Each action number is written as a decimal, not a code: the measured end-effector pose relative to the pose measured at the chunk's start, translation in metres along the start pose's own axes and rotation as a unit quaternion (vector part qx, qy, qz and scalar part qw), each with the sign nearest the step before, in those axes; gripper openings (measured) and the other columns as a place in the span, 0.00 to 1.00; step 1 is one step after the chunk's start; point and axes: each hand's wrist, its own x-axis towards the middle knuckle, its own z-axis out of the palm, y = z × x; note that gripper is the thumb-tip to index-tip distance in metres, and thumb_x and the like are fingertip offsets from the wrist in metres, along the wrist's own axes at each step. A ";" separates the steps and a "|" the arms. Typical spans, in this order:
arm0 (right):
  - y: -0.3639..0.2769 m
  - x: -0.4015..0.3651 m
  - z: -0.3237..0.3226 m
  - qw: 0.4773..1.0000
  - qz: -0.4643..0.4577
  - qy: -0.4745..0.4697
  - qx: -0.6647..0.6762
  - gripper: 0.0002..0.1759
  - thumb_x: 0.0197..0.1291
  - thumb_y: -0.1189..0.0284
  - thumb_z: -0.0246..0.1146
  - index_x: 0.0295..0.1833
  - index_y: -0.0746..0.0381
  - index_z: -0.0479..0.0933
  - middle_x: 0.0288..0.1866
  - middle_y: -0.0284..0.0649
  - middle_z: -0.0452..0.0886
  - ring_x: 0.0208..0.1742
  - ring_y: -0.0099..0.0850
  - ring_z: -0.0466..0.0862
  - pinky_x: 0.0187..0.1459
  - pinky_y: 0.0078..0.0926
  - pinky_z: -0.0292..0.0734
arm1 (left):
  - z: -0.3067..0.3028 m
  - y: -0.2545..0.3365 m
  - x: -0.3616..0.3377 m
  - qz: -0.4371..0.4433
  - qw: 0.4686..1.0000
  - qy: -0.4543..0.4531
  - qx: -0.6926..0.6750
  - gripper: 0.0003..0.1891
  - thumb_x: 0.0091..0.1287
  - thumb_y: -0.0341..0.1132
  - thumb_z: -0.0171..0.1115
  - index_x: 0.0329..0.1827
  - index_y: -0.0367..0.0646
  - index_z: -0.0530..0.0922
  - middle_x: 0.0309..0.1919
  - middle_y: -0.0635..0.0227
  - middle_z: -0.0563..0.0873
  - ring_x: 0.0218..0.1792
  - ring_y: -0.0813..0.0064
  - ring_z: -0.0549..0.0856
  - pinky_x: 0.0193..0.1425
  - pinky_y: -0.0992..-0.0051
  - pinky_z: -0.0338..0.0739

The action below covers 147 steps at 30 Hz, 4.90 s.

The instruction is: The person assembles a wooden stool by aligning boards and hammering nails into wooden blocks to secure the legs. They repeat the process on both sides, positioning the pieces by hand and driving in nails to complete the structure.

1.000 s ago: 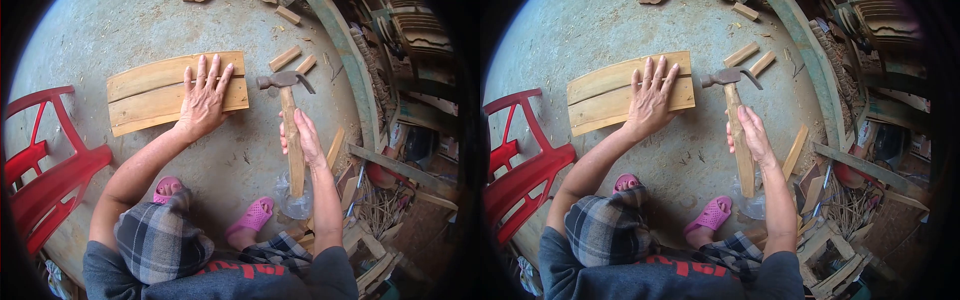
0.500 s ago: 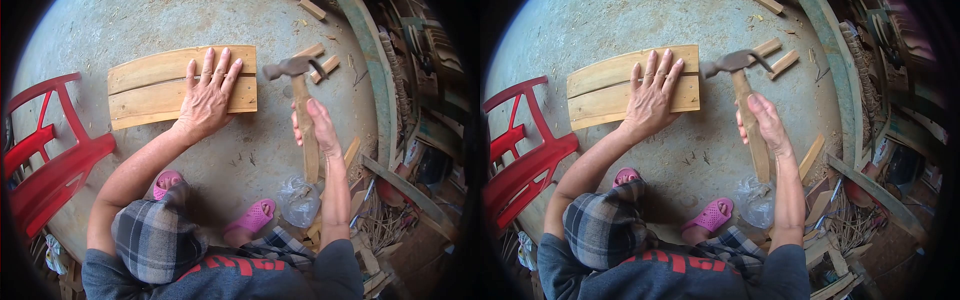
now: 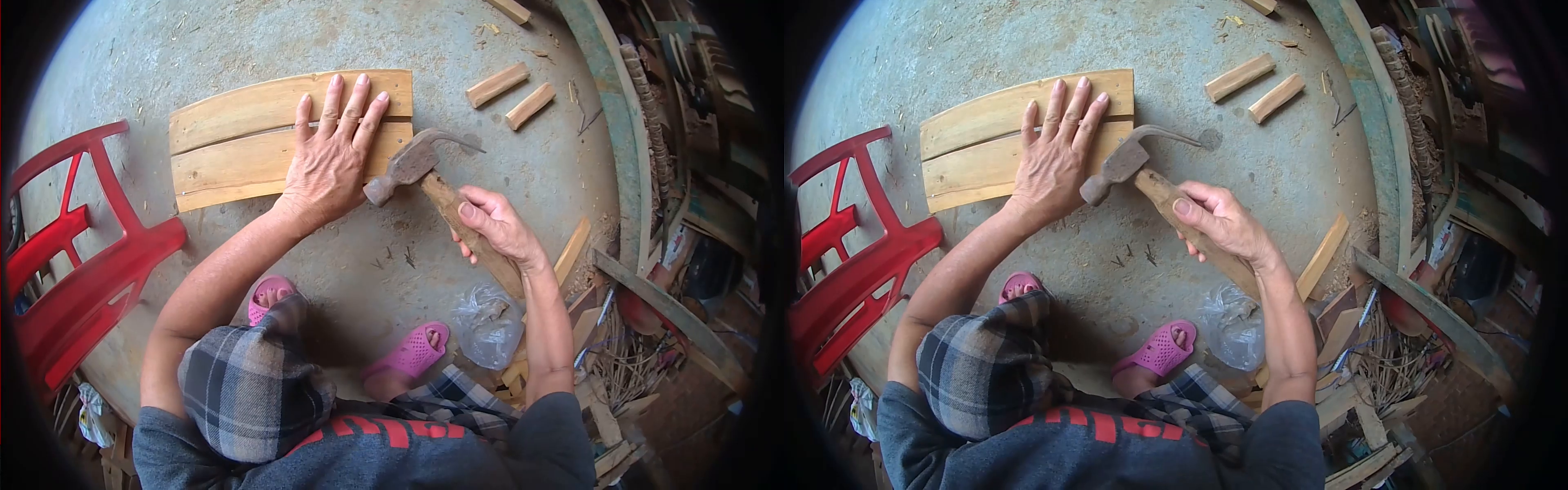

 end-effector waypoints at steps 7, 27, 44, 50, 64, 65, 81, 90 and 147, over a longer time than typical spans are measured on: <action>-0.002 -0.011 0.016 0.949 -0.180 0.039 0.257 0.25 0.73 0.54 0.56 0.63 0.61 0.63 0.28 0.42 0.75 0.23 0.30 0.80 0.22 0.24 0.82 | -0.011 0.000 0.001 -0.009 0.999 -0.048 -0.011 0.58 0.49 0.51 0.78 0.83 0.52 0.52 0.82 0.57 0.53 0.82 0.50 0.50 0.80 0.41 0.41; -0.036 0.012 0.098 0.818 -0.115 -0.030 0.562 0.12 0.66 0.67 0.55 0.48 0.64 0.69 0.29 0.39 0.69 0.24 0.27 0.71 0.22 0.28 0.75 | -0.012 -0.003 -0.005 0.007 0.998 -0.054 -0.018 0.57 0.51 0.52 0.75 0.82 0.46 0.52 0.82 0.54 0.52 0.82 0.47 0.47 0.80 0.40 0.39; -0.016 0.018 0.154 0.867 -0.109 0.085 0.478 0.09 0.64 0.73 0.58 0.48 0.57 0.68 0.28 0.36 0.69 0.23 0.24 0.73 0.20 0.24 0.76 | -0.002 -0.008 -0.005 0.016 0.999 -0.013 -0.037 0.50 0.56 0.47 0.67 0.82 0.44 0.55 0.82 0.50 0.52 0.82 0.45 0.47 0.80 0.38 0.38; -0.009 0.018 0.161 0.884 -0.131 0.122 0.431 0.10 0.63 0.74 0.57 0.48 0.59 0.66 0.29 0.36 0.67 0.23 0.23 0.71 0.18 0.23 0.75 | 0.005 -0.005 -0.005 0.005 1.000 -0.002 0.017 0.53 0.57 0.55 0.69 0.83 0.46 0.52 0.82 0.52 0.51 0.83 0.47 0.44 0.81 0.40 0.32; 0.018 0.023 0.156 0.896 -0.172 0.117 0.392 0.13 0.61 0.74 0.57 0.50 0.57 0.64 0.28 0.39 0.68 0.22 0.27 0.73 0.18 0.27 0.78 | 0.002 -0.003 -0.006 0.003 1.000 -0.014 0.007 0.55 0.54 0.52 0.72 0.83 0.49 0.52 0.82 0.54 0.51 0.83 0.49 0.44 0.80 0.40 0.34; 0.021 0.024 0.157 0.896 -0.181 0.112 0.391 0.13 0.61 0.74 0.58 0.50 0.57 0.64 0.29 0.39 0.68 0.22 0.27 0.73 0.18 0.27 0.78 | -0.001 -0.003 -0.006 0.002 1.000 -0.023 -0.010 0.56 0.53 0.52 0.74 0.83 0.49 0.52 0.82 0.55 0.51 0.83 0.49 0.44 0.80 0.40 0.35; -0.009 0.009 0.099 0.679 -0.161 -0.129 0.705 0.19 0.67 0.71 0.56 0.57 0.74 0.65 0.32 0.40 0.69 0.25 0.28 0.74 0.21 0.24 0.79 | -0.011 -0.006 -0.005 0.005 0.999 -0.045 0.003 0.60 0.50 0.55 0.74 0.82 0.42 0.50 0.82 0.57 0.52 0.83 0.52 0.47 0.82 0.45 0.37; 0.004 0.016 0.101 0.649 -0.217 -0.208 0.699 0.23 0.68 0.72 0.55 0.60 0.77 0.61 0.33 0.42 0.69 0.27 0.30 0.75 0.21 0.26 0.80 | -0.013 -0.005 -0.005 0.011 0.999 -0.038 -0.016 0.58 0.51 0.50 0.76 0.82 0.41 0.52 0.82 0.55 0.53 0.82 0.50 0.49 0.81 0.42 0.42; 0.009 0.008 -0.001 0.853 -0.153 0.399 -0.301 0.21 0.55 0.74 0.62 0.54 0.58 0.65 0.30 0.37 0.79 0.27 0.29 0.82 0.28 0.29 0.79 | -0.012 -0.001 -0.003 0.001 0.998 -0.052 0.026 0.57 0.51 0.54 0.76 0.82 0.51 0.52 0.82 0.63 0.56 0.83 0.58 0.51 0.82 0.47 0.43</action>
